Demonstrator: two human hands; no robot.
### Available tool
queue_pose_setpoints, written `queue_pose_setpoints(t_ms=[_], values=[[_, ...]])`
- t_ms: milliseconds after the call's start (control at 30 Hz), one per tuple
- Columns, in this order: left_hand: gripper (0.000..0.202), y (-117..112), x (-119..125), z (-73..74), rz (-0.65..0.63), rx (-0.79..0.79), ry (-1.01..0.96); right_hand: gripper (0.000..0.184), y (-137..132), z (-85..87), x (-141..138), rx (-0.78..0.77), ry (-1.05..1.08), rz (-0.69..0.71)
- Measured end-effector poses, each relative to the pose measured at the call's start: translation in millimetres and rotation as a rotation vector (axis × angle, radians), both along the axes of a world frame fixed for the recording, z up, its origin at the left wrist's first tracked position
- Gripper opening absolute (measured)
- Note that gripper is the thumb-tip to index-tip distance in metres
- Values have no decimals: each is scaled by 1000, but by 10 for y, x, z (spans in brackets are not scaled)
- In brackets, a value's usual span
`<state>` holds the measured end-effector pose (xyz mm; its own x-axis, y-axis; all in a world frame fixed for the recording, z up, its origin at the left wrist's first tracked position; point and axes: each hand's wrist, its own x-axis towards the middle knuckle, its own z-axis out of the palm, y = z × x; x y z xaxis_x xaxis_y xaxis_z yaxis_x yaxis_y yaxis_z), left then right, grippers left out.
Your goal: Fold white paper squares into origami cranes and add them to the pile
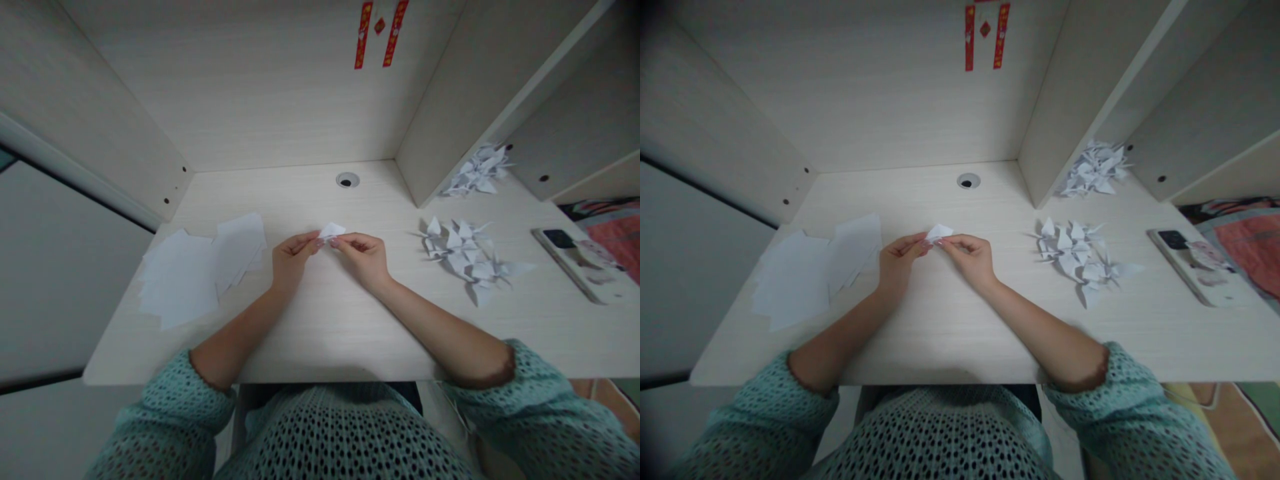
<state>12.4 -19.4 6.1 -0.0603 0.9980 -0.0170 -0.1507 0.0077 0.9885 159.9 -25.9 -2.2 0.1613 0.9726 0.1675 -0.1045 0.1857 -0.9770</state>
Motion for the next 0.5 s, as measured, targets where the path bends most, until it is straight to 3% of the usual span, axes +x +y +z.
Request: queue_pose_setpoints(t_ms=[500], values=[[25, -39, 33, 42, 45, 6, -40, 13, -5, 37, -35, -146, 149, -4]])
